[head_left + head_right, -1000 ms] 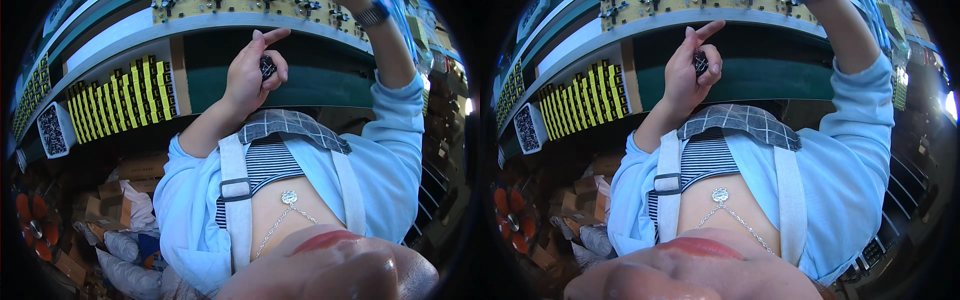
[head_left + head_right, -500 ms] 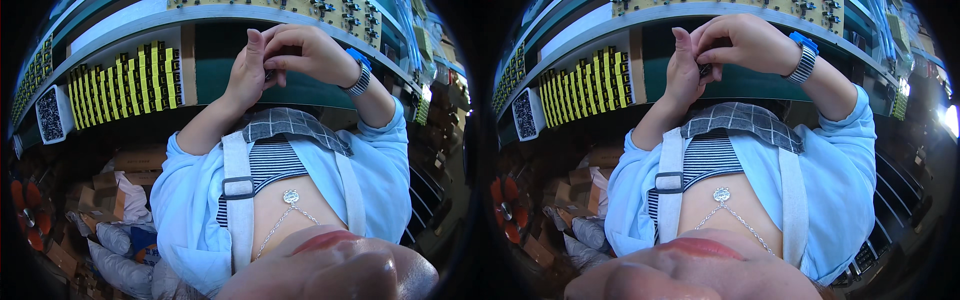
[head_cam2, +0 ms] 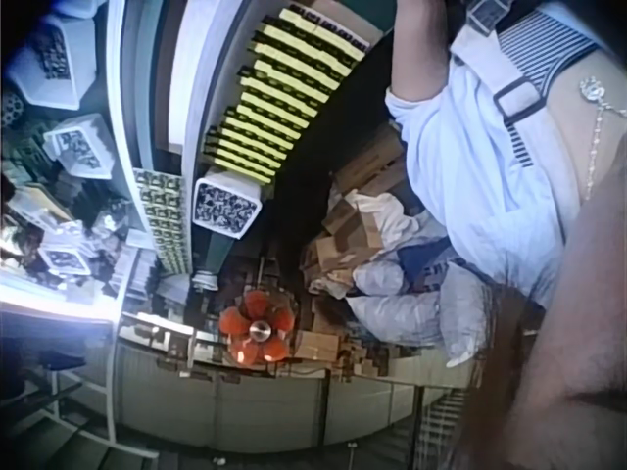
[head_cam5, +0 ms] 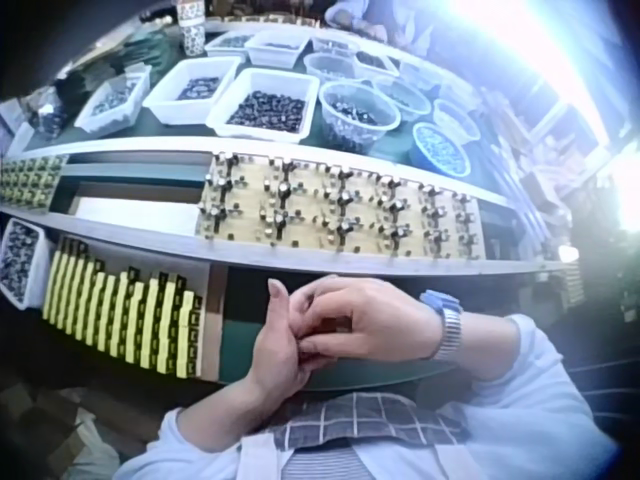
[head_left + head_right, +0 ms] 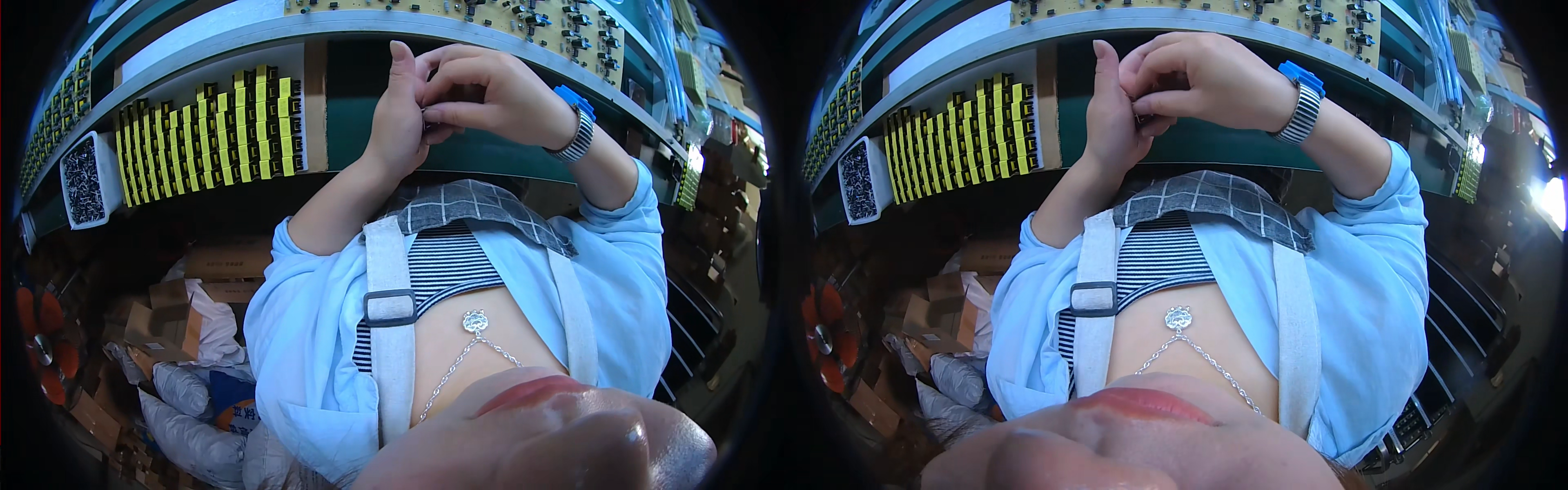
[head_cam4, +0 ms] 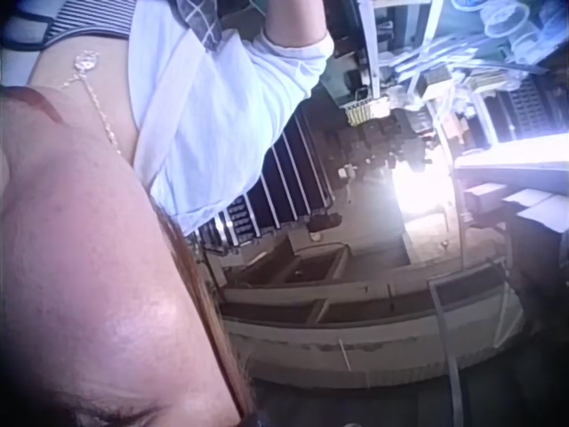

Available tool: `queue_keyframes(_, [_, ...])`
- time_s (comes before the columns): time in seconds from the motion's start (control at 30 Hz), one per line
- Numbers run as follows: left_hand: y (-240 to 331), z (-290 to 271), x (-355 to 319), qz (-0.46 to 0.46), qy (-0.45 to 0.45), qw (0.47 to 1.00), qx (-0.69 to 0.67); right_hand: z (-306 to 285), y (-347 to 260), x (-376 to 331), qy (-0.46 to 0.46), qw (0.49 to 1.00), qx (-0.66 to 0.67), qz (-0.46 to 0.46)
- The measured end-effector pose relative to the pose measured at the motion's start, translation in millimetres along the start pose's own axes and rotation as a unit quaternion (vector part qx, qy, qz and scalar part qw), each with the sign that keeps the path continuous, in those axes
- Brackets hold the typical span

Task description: The person assembles circuit boards by picking electronic components from plastic containers and inserting them into the boards by hand.

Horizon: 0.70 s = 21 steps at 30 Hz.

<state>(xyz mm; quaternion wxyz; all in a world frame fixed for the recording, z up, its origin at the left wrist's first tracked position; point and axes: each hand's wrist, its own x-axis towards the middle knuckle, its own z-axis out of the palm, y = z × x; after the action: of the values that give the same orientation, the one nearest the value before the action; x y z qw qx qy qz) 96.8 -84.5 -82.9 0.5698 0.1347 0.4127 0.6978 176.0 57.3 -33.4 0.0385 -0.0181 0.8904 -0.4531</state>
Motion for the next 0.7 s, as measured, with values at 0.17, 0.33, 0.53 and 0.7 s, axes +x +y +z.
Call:
queue_keyframes(0.17, [2,-6,1,0.071,-0.008,0.995,-0.071,-4,1,0,0.075,0.993,0.086,0.018])
queue_keyframes(0.33, [-6,-11,-3,0.152,0.019,0.988,-0.029,-1,4,0,0.111,0.975,0.182,0.065])
queue_keyframes(0.53, [-15,-14,-3,0.232,0.029,0.97,-0.063,-5,-2,5,0.082,0.932,0.328,0.133])
queue_keyframes(0.7, [-11,-25,-3,0.245,0.005,0.961,-0.131,1,-9,6,0.058,0.92,0.36,0.146])
